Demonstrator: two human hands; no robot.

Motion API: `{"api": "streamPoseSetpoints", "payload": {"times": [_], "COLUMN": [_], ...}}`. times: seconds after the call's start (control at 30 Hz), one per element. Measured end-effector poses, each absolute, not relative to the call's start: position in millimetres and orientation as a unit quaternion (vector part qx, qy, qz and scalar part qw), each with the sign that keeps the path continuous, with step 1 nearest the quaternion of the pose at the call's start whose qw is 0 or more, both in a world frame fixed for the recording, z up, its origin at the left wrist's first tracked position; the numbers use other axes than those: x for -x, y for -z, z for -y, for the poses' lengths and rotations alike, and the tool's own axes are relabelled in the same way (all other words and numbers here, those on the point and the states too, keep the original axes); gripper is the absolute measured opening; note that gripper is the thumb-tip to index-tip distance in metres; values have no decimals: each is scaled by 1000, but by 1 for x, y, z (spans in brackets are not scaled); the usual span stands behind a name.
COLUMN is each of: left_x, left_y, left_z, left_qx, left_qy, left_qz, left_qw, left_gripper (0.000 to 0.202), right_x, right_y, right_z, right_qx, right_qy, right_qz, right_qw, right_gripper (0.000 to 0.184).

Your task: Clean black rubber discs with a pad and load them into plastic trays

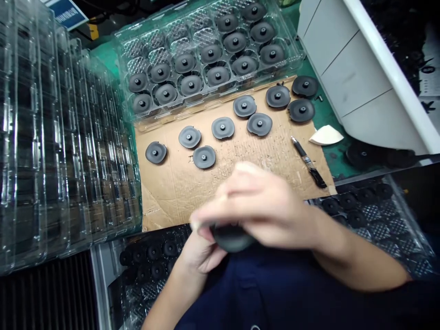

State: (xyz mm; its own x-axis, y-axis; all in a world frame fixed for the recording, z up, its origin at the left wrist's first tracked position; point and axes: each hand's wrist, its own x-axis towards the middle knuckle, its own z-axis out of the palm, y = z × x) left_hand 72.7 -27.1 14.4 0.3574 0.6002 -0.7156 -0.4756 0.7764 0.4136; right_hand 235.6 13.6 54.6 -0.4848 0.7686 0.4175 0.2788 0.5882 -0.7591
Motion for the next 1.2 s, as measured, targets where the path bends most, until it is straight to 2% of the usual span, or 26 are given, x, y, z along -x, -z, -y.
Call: {"api": "streamPoseSetpoints", "payload": {"times": [0.07, 0.17, 0.23, 0.33, 0.5, 0.83, 0.97, 1.1, 1.2], "left_x": [-71, -67, -65, -64, -63, -57, -59, -65, -66], "left_y": [-14, -14, -14, -11, -7, -5, -4, -3, -3], "left_z": [26, 25, 25, 27, 28, 35, 34, 33, 32], "left_qx": [-57, -44, -43, -28, 11, -6, -19, -54, -78], "left_qy": [-311, -318, -333, -352, -392, -445, -446, -455, -441], "left_qz": [-405, -324, -313, -325, -376, -406, -411, -409, -433], "left_qw": [858, 890, 888, 877, 840, 798, 795, 790, 782], "left_gripper": [59, 64, 61, 56, 67, 73, 58, 48, 34], "right_x": [-246, -260, -262, -254, -240, -237, -227, -211, -195], "right_y": [-39, -2, 26, 60, 82, 54, 36, -14, -40], "right_z": [-19, -20, -11, 11, 23, 23, 23, 14, 17], "right_qx": [440, 581, 613, 645, 649, 602, 577, 554, 497], "right_qy": [-348, -381, -367, -292, -247, -276, -318, -287, -246], "right_qz": [739, 653, 644, 648, 661, 679, 688, 667, 721], "right_qw": [373, 301, 272, 279, 286, 317, 305, 408, 416], "right_gripper": [22, 21, 27, 36, 39, 28, 19, 23, 25]}}
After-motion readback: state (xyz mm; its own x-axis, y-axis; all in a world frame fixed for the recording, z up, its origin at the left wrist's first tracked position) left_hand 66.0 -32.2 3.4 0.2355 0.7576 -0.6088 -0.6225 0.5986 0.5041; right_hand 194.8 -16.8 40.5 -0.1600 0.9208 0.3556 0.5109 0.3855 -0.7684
